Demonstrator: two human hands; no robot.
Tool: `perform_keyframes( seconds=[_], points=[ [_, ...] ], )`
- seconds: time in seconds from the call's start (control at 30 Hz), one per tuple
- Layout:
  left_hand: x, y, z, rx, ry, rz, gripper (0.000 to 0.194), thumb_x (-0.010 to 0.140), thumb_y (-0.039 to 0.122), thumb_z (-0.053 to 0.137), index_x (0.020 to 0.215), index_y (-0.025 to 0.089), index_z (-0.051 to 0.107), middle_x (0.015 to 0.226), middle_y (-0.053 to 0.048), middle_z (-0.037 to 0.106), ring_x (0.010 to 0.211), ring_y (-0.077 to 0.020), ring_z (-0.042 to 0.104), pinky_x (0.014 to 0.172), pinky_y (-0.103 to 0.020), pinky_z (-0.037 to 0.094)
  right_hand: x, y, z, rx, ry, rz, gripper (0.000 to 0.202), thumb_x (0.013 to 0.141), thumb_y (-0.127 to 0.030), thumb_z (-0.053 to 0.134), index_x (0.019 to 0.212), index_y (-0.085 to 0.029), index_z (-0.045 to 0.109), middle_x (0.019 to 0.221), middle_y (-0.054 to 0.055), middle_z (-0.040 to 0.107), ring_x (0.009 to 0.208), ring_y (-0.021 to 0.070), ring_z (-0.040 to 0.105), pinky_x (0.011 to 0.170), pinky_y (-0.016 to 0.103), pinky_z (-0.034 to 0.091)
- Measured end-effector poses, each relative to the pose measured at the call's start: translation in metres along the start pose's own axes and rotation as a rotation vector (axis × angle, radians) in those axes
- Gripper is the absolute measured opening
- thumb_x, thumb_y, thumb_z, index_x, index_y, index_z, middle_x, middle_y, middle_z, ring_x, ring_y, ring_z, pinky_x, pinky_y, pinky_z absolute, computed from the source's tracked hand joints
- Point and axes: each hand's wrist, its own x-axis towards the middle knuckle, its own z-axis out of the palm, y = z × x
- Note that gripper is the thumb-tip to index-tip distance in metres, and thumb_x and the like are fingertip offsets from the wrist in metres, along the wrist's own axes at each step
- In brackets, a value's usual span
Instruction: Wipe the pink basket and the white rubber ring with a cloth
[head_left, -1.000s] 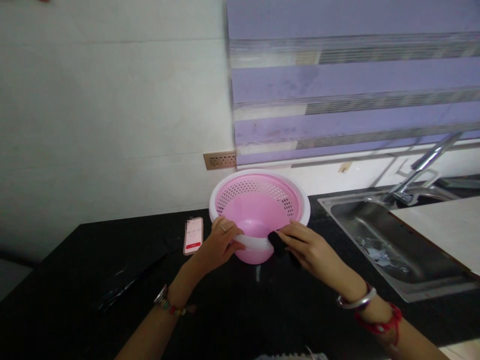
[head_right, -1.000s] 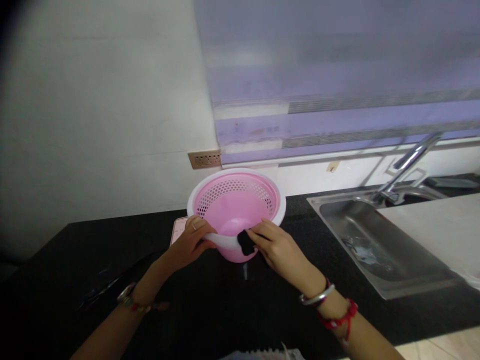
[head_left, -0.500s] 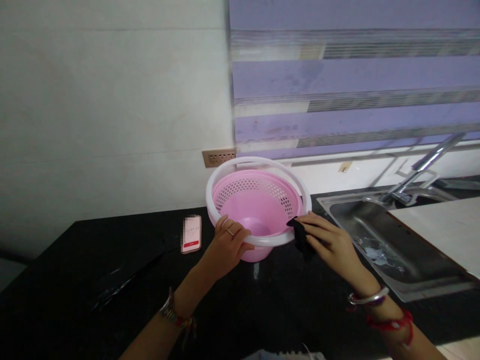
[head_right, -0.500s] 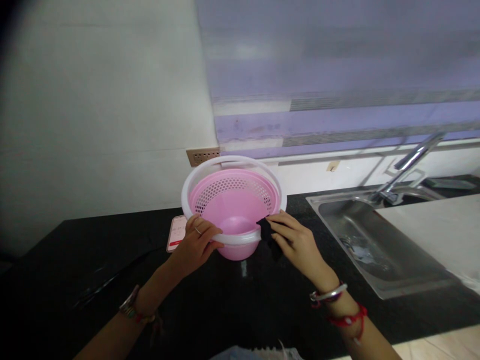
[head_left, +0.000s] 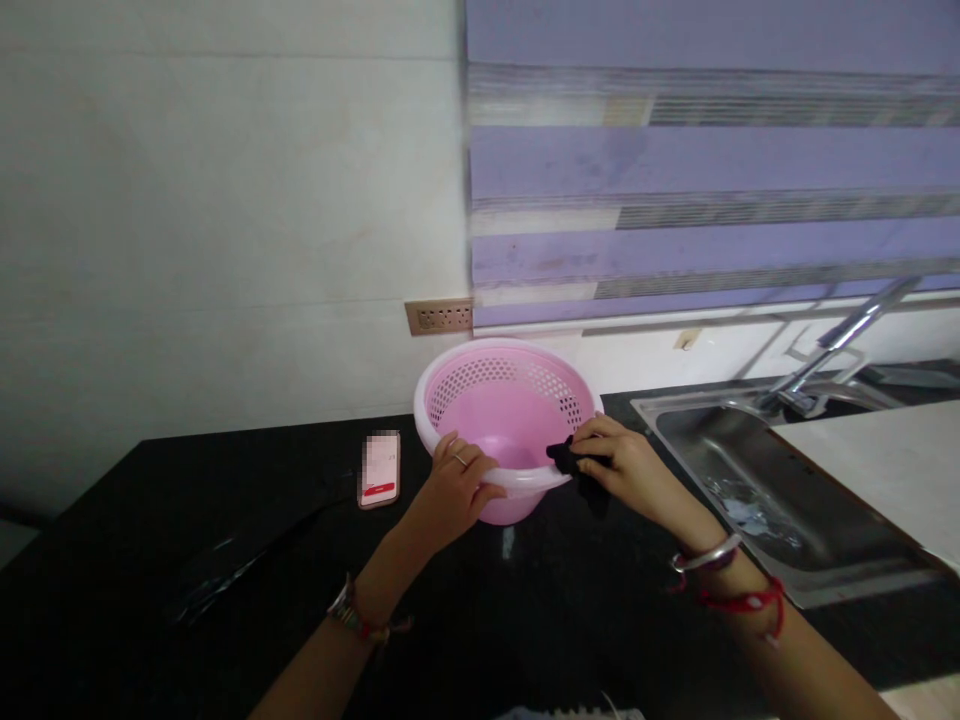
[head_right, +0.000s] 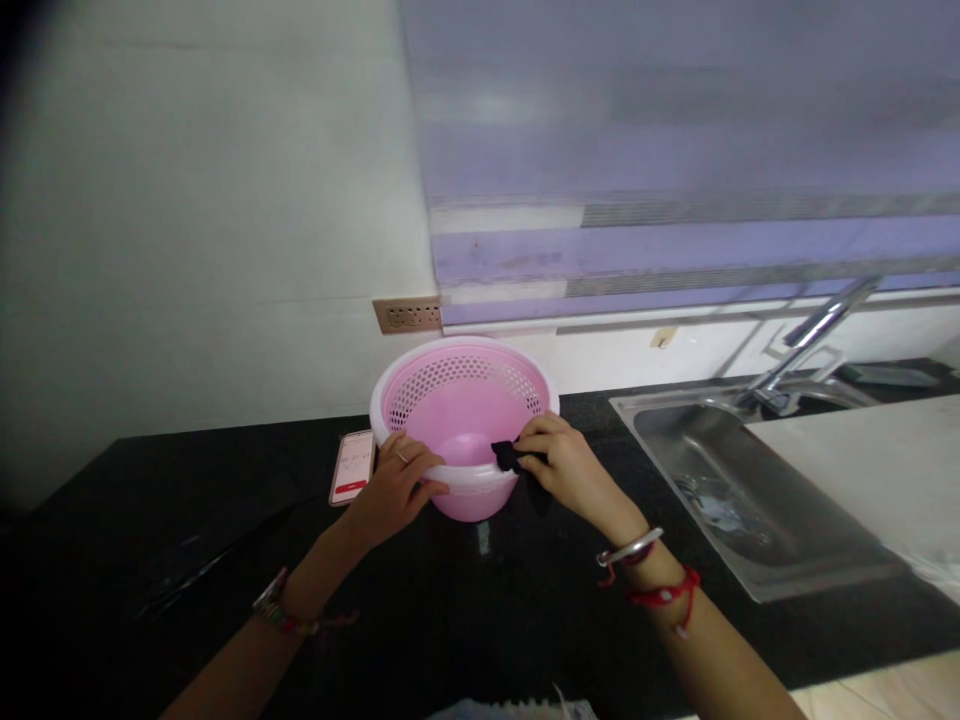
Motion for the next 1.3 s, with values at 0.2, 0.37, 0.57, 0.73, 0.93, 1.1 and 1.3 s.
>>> perform_keyframes(
  seconds=[0.2,0.37,0.57,0.73,0.93,1.1,1.3],
  points=[
    [0.012,0.004,-0.017,0.129,0.025,0.1,0.018,0.084,0.032,0.047,0.082,0.017,0.057,0.077,-0.004,0.056,0.077,-0.0182,0.05,0.093,-0.047,0.036,0.003,-0.027,0.009,0.062,0.047,-0.092,0.016,0.08,-0.016,0.054,0.091,-0.014,0.065,0.088,0.008,0.06,0.085,0.016,0.056,0.075,0.032,0.05],
    [0.025,0.007,-0.04,0.211,0.032,0.179,0.019,0.086,0.031,0.043,0.084,0.018,0.056,0.077,-0.003,0.056,0.077,-0.0171,0.05,0.095,-0.046,0.034,-0.002,-0.025,0.002,-0.028,0.106,-0.143,0.023,0.085,-0.024,0.048,0.103,-0.015,0.059,0.096,0.009,0.06,0.095,0.0179,0.054,0.089,0.044,0.045],
    [0.018,-0.007,-0.054,0.204,0.065,0.185,0.018,0.083,0.035,0.049,0.09,0.02,0.057,0.084,-0.002,0.062,0.089,-0.0183,0.054,0.099,-0.048,0.027,0.004,-0.016,0.003,-0.105,0.065,-0.261,0.024,0.086,-0.021,0.044,0.104,-0.013,0.057,0.096,0.009,0.06,0.092,0.017,0.054,0.098,0.048,0.037],
    [-0.002,-0.036,-0.051,0.225,-0.033,0.135,0.014,0.081,0.028,0.054,0.091,0.02,0.058,0.087,-0.004,0.062,0.086,-0.0182,0.055,0.095,-0.05,0.031,0.009,-0.018,0.008,-0.175,-0.034,-0.342,0.023,0.083,-0.02,0.047,0.102,-0.011,0.058,0.094,0.01,0.059,0.092,0.0187,0.054,0.094,0.044,0.042],
    [0.014,-0.027,-0.066,0.181,0.072,0.17,0.016,0.085,0.02,0.044,0.096,0.02,0.056,0.092,-0.005,0.058,0.092,-0.0165,0.052,0.098,-0.044,0.031,0.003,-0.018,0.004,-0.313,0.088,-0.373,0.03,0.086,-0.021,0.041,0.112,-0.011,0.053,0.098,0.013,0.059,0.098,0.0211,0.054,0.09,0.044,0.045],
    [0.069,0.004,-0.108,0.153,0.186,0.149,0.025,0.088,0.034,0.039,0.096,0.02,0.058,0.092,-0.004,0.057,0.092,-0.0179,0.051,0.094,-0.041,0.033,0.008,-0.024,-0.028,-0.149,0.27,-0.302,0.028,0.087,-0.021,0.039,0.112,-0.016,0.051,0.099,0.011,0.059,0.094,0.0185,0.055,0.082,0.034,0.049],
    [0.112,-0.014,-0.133,0.041,0.2,0.034,0.034,0.089,0.036,0.033,0.111,0.018,0.052,0.108,-0.005,0.057,0.103,-0.0183,0.051,0.091,-0.037,0.04,0.036,-0.023,-0.053,0.177,0.476,0.048,0.027,0.087,-0.035,0.038,0.085,-0.017,0.057,0.077,0.004,0.057,0.075,0.0147,0.055,0.067,0.027,0.048]
  ],
)
